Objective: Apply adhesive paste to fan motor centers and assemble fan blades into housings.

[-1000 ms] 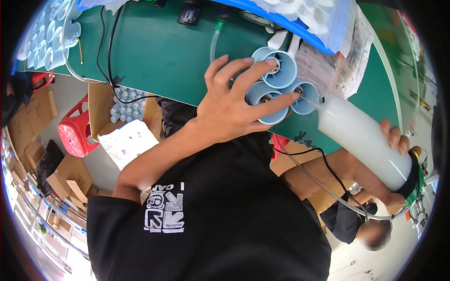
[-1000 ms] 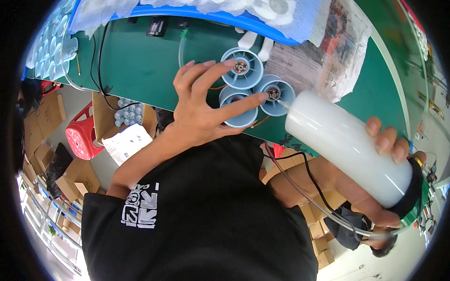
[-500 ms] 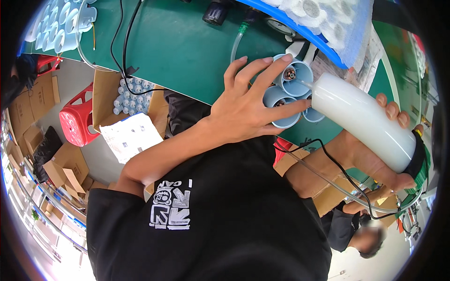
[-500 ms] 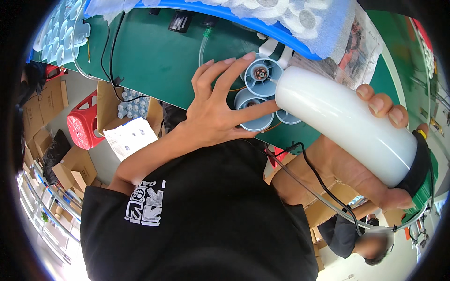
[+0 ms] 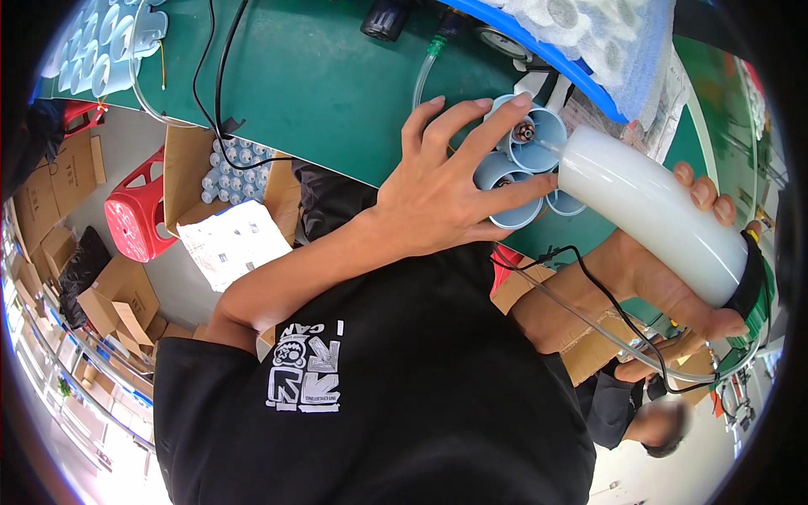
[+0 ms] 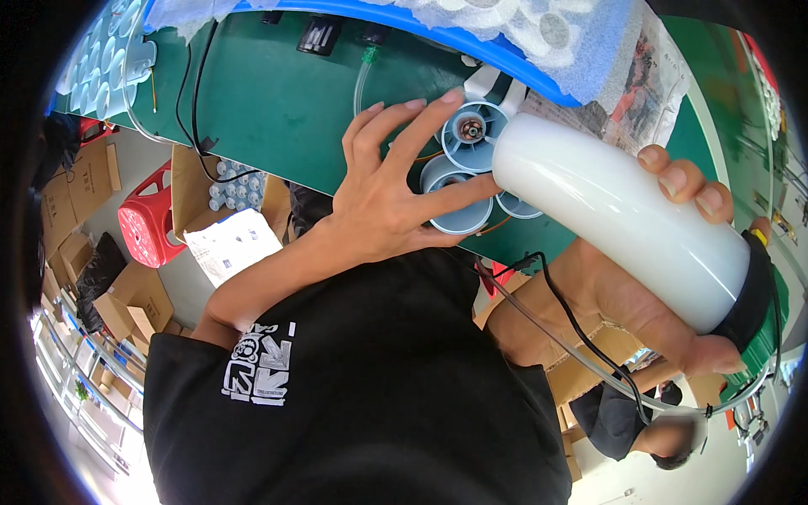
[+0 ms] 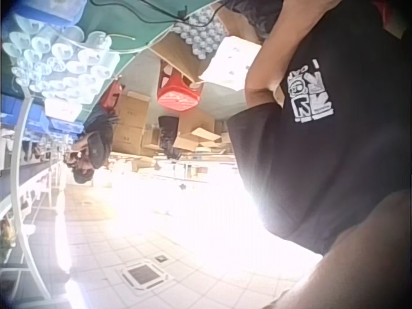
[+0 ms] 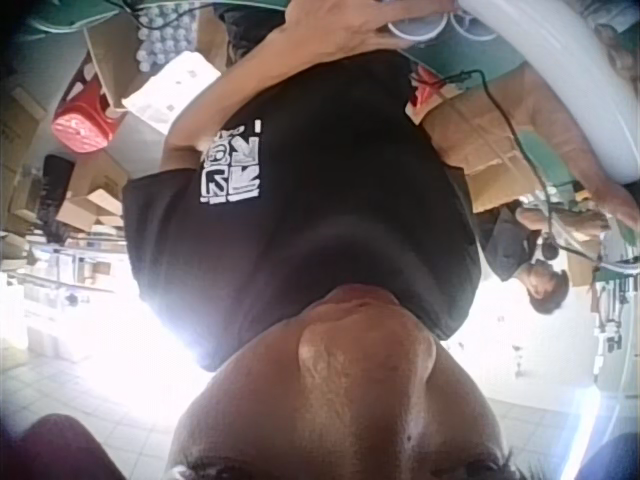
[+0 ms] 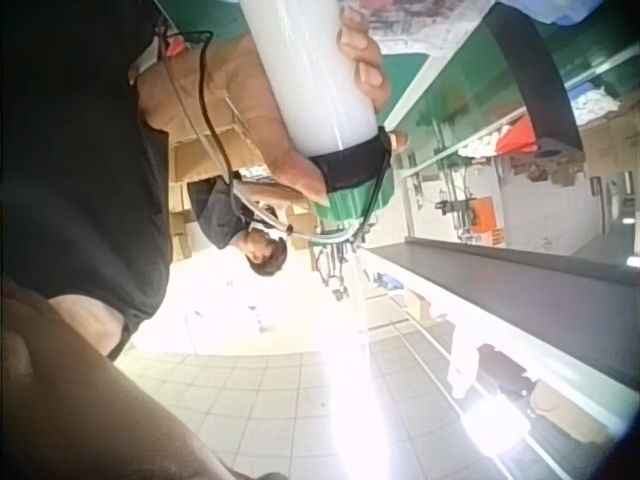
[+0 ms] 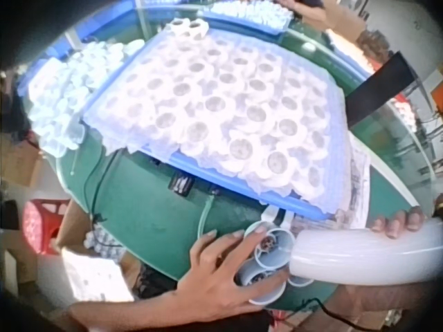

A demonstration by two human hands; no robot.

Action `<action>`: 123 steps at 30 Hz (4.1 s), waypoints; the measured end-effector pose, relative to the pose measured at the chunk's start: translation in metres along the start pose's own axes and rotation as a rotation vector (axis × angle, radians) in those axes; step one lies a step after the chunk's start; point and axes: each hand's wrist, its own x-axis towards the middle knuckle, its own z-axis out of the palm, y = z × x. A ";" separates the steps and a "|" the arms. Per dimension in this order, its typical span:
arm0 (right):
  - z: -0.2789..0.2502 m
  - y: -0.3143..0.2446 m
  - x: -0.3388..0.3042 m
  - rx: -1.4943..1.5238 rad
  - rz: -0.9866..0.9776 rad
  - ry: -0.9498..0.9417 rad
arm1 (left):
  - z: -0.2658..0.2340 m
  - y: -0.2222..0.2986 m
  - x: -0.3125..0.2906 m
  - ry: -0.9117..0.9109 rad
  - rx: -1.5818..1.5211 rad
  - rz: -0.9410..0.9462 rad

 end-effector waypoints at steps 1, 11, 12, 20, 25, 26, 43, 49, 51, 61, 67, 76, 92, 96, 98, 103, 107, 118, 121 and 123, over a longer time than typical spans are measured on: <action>0.001 -0.001 -0.001 -0.001 0.001 0.000 | -0.001 0.000 0.001 -0.006 -0.003 -0.005; -0.002 -0.003 0.001 0.010 -0.003 0.009 | -0.001 -0.001 0.001 -0.014 0.002 -0.003; -0.002 -0.003 0.001 0.026 -0.008 0.004 | -0.001 0.000 0.002 -0.013 0.001 -0.002; 0.000 0.000 0.000 0.052 -0.007 0.006 | -0.002 0.000 -0.001 -0.020 0.021 -0.012; -0.003 -0.010 0.000 0.058 -0.026 -0.032 | 0.002 0.002 0.004 -0.019 -0.011 0.005; -0.004 -0.007 0.001 0.032 -0.024 -0.028 | 0.001 0.001 0.004 -0.020 0.000 0.001; -0.054 -0.130 -0.047 -0.360 -0.497 0.665 | -0.005 0.002 0.007 -0.029 0.004 0.034; -0.097 -0.135 -0.050 -1.142 0.068 0.848 | 0.007 0.000 0.009 0.033 -0.098 0.096; -0.103 -0.092 -0.039 -1.649 0.029 0.411 | 0.012 0.001 0.008 0.073 -0.151 0.091; -0.068 -0.010 -0.014 -1.943 0.159 0.267 | 0.003 0.005 0.010 0.060 -0.029 -0.009; -0.069 -0.013 -0.017 -1.816 0.133 0.190 | 0.003 0.003 0.002 0.128 -0.015 -0.010; -0.045 -0.042 -0.012 -1.567 -0.057 0.312 | -0.001 0.010 -0.003 0.193 0.032 0.066; 0.171 0.102 0.217 -1.574 -0.863 -0.824 | -0.002 -0.002 -0.006 0.209 -0.084 0.055; 0.186 0.135 0.246 -1.734 -1.088 -0.990 | -0.006 -0.002 -0.008 0.249 -0.139 0.030; 0.188 0.140 0.252 -1.786 -1.123 -1.011 | -0.007 -0.002 -0.009 0.216 -0.161 0.038; 0.188 0.146 0.257 -1.792 -1.187 -1.017 | -0.009 -0.003 -0.008 0.183 -0.159 0.044; 0.186 0.150 0.259 -1.814 -1.258 -1.010 | -0.006 -0.002 -0.007 0.201 -0.110 0.038; 0.190 0.152 0.270 -1.812 -1.504 -1.087 | -0.008 0.000 -0.006 0.210 -0.056 0.021; 0.191 0.149 0.266 -1.801 -1.550 -1.121 | -0.009 0.002 -0.008 0.254 -0.063 0.025; 0.184 0.141 0.262 -1.793 -1.536 -1.161 | -0.007 0.001 -0.009 0.195 -0.052 0.018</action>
